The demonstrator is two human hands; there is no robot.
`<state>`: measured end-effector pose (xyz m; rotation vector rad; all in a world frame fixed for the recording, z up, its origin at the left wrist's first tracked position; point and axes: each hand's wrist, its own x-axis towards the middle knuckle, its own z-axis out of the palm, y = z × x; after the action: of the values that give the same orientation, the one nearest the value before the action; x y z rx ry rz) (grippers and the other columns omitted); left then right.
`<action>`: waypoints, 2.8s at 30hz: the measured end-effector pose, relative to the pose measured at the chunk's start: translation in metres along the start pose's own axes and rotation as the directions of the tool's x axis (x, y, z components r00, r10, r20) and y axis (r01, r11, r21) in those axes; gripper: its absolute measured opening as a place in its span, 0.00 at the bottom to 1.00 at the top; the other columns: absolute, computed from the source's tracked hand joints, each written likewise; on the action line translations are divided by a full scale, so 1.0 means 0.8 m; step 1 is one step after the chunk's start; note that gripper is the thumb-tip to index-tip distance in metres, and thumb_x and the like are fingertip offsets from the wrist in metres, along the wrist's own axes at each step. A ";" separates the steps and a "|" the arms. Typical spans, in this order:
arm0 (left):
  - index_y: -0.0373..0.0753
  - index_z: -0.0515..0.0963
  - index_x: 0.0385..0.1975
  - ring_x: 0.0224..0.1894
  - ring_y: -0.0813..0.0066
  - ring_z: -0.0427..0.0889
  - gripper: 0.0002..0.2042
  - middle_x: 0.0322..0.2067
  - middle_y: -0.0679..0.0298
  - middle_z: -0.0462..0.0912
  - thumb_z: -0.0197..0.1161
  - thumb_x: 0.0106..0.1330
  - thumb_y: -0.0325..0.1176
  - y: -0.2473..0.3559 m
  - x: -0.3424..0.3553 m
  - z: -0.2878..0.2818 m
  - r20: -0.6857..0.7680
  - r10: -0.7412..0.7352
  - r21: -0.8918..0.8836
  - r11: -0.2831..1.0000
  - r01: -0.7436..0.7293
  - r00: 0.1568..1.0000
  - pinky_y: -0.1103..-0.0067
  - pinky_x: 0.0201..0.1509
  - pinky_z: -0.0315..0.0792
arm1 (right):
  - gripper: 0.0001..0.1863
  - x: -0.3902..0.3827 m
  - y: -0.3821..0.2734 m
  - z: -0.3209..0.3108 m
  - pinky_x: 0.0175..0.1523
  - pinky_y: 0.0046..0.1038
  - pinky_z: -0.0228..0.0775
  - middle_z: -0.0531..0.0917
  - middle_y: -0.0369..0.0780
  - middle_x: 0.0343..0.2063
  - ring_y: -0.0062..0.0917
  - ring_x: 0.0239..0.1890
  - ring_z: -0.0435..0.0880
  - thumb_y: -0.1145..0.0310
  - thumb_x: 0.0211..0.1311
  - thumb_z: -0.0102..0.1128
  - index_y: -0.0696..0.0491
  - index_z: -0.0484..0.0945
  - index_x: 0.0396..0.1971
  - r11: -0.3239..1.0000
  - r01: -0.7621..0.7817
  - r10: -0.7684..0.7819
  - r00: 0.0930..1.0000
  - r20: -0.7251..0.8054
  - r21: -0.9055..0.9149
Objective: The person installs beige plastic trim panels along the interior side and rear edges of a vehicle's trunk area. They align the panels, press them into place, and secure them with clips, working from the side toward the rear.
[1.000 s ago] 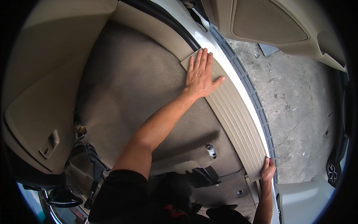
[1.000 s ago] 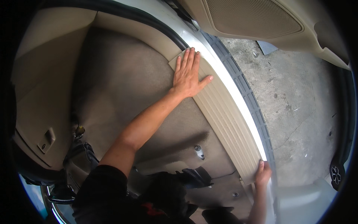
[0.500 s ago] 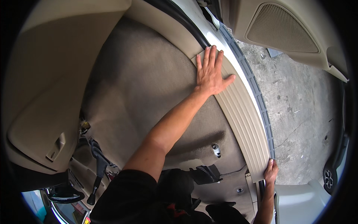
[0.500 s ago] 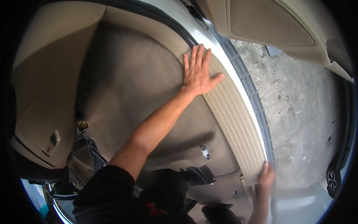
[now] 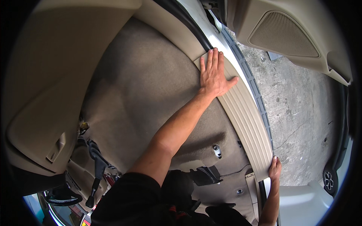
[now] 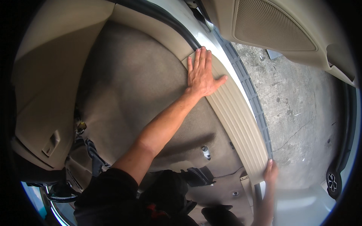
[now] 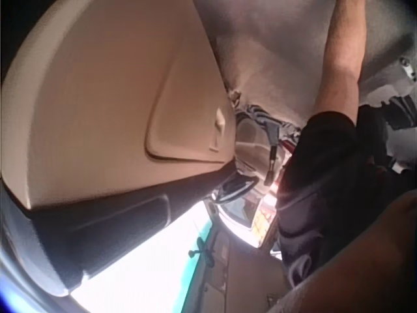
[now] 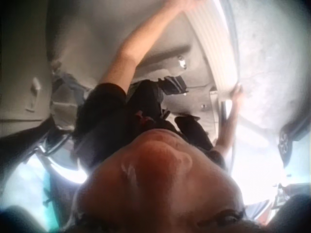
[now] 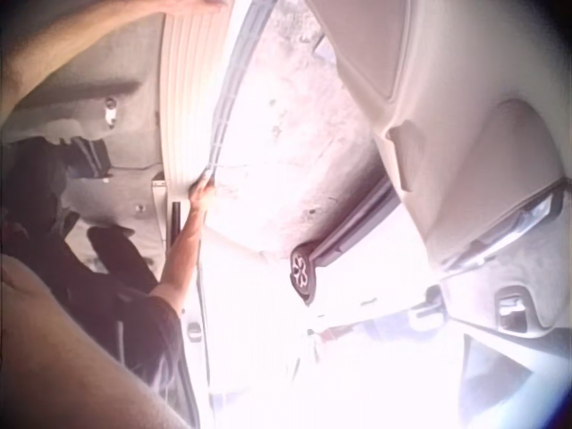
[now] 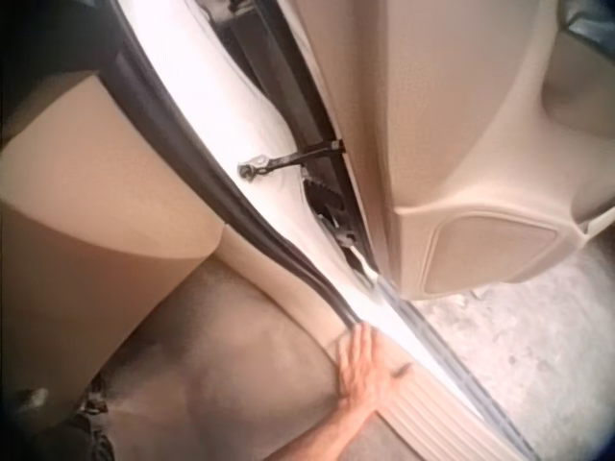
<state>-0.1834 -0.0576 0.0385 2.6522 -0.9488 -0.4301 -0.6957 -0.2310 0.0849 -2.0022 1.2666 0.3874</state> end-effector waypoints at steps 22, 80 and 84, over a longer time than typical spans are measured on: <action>0.35 0.51 0.79 0.81 0.49 0.42 0.46 0.79 0.48 0.47 0.59 0.70 0.59 -0.040 -0.019 -0.002 -0.187 0.192 0.059 0.981 -0.185 0.963 0.51 0.82 0.37 | 0.33 -0.055 -0.019 0.058 0.41 0.44 0.75 0.83 0.52 0.25 0.48 0.30 0.83 0.37 0.63 0.65 0.59 0.80 0.39 0.949 -0.254 0.264 0.964 -0.025 0.188; 0.24 0.77 0.57 0.53 0.59 0.83 0.23 0.53 0.49 0.82 0.47 0.73 0.37 -0.189 0.015 -0.029 -0.208 0.122 -0.312 0.932 -0.184 0.971 0.66 0.61 0.77 | 0.49 -0.074 0.017 0.095 0.52 0.36 0.62 0.80 0.40 0.40 0.32 0.44 0.76 0.24 0.36 0.69 0.53 0.85 0.48 0.990 -0.136 0.141 0.949 -0.281 0.040; 0.22 0.76 0.57 0.55 0.56 0.83 0.25 0.55 0.47 0.82 0.46 0.72 0.38 -0.219 0.024 -0.051 -0.203 0.081 -0.404 0.901 -0.159 0.976 0.65 0.62 0.76 | 0.49 -0.077 0.014 0.101 0.55 0.36 0.62 0.81 0.40 0.41 0.34 0.46 0.78 0.24 0.39 0.67 0.55 0.86 0.50 0.985 -0.166 0.171 0.948 -0.268 0.041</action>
<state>-0.0556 0.0666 0.0080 2.1877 -0.8473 -0.3134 -0.7244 -0.1363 0.0606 -1.9865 1.6120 0.1844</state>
